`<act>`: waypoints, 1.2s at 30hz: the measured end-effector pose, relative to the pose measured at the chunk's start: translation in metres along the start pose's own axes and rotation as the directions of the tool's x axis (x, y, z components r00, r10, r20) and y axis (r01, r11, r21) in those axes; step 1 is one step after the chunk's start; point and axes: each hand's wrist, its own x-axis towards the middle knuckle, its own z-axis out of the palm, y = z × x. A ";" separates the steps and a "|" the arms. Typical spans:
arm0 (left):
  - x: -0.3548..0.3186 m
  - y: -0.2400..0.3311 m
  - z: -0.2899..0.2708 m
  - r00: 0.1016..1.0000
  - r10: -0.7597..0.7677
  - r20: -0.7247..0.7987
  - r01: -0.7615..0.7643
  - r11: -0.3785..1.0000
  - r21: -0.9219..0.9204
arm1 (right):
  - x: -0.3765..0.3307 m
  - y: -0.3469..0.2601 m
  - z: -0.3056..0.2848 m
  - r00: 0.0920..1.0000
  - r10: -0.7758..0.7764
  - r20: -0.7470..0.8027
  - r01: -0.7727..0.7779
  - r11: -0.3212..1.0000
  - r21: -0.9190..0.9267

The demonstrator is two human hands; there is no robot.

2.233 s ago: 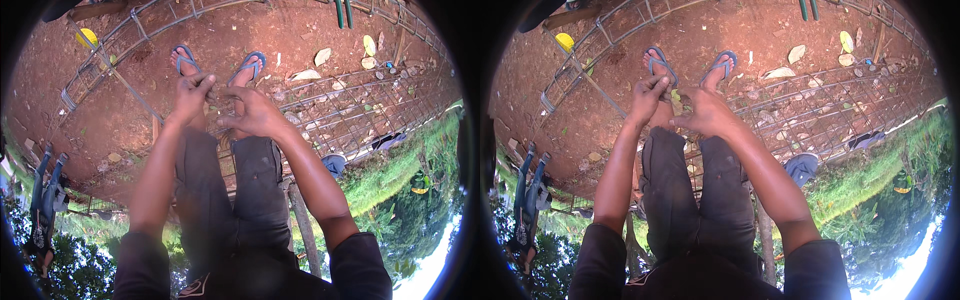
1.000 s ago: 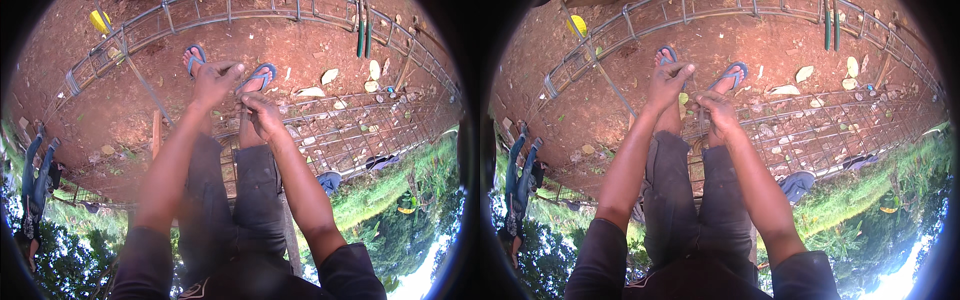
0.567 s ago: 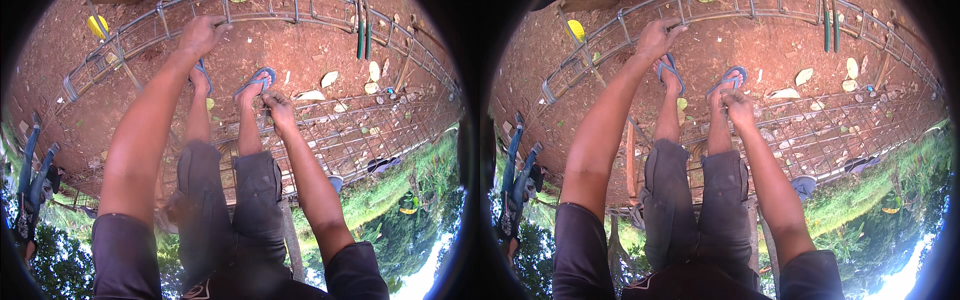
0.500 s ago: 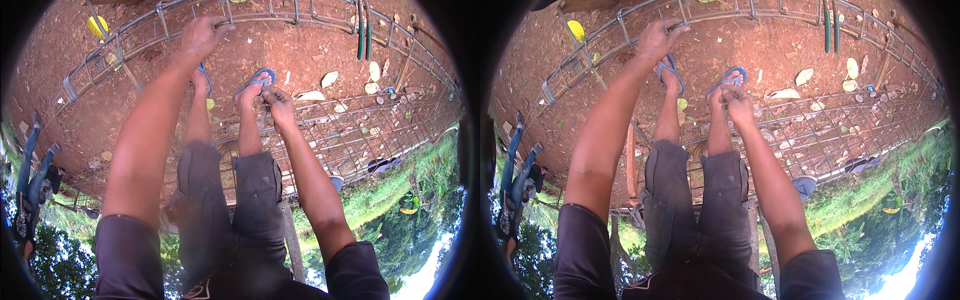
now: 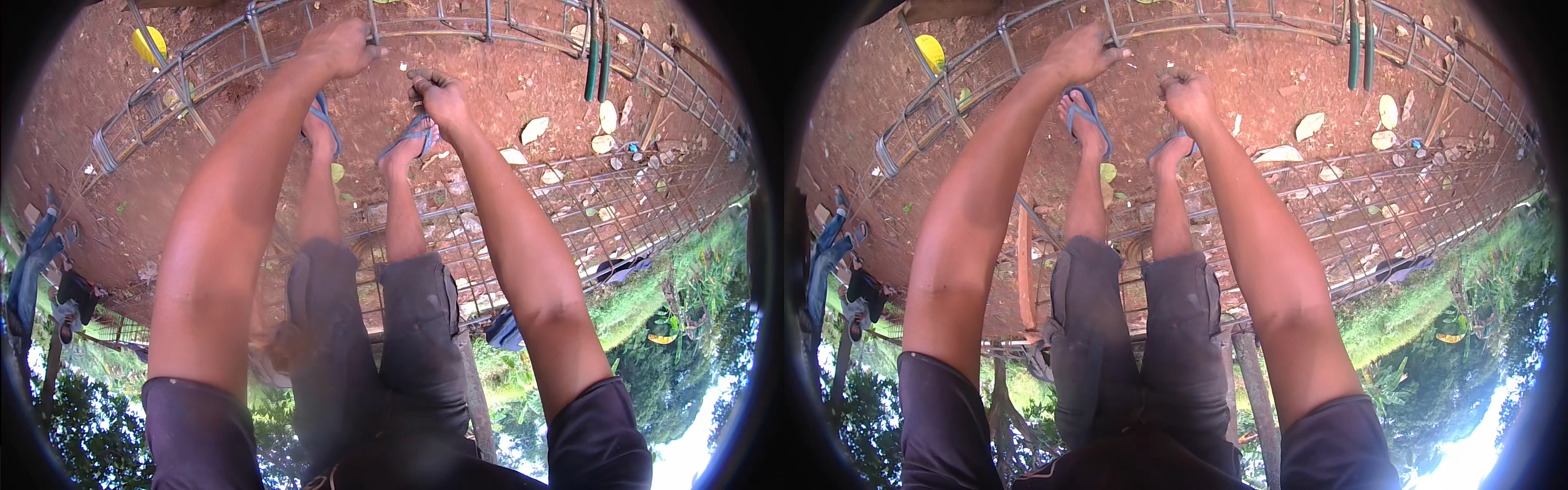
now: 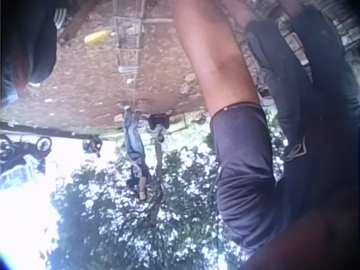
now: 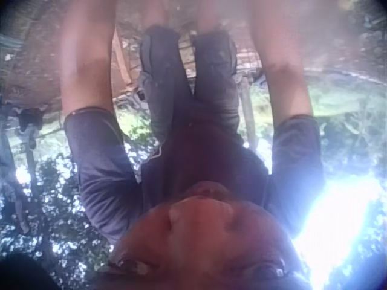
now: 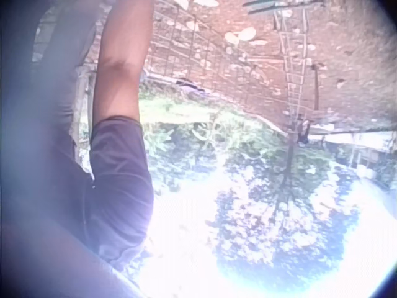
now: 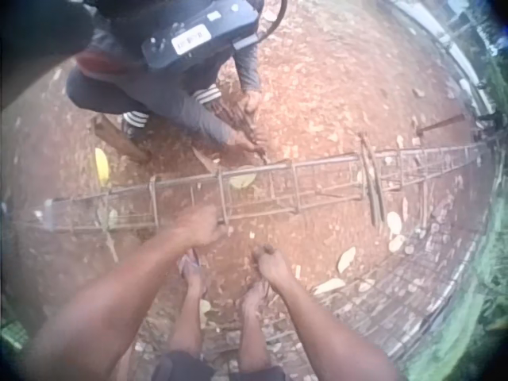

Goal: The person assembles a metal frame structure on the ground using pliers to bend and secure wire ties at intersections. They repeatedly position the frame, wrap wire, and tighten connections while another person works nearby.

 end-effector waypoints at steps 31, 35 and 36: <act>-0.001 -0.025 0.010 0.998 -0.028 -0.050 -0.008 0.795 -0.607 | -0.003 -0.046 0.040 0.999 -0.043 0.017 0.034 0.937 0.347; 0.002 -0.027 0.029 0.955 -0.063 -0.290 -0.183 0.646 -0.741 | 0.015 -0.038 0.042 0.988 -0.156 0.016 0.146 0.951 0.274; -0.001 -0.027 0.030 0.971 -0.071 -0.228 -0.139 0.606 -0.783 | 0.019 -0.037 0.041 0.981 -0.194 0.020 0.182 0.948 0.262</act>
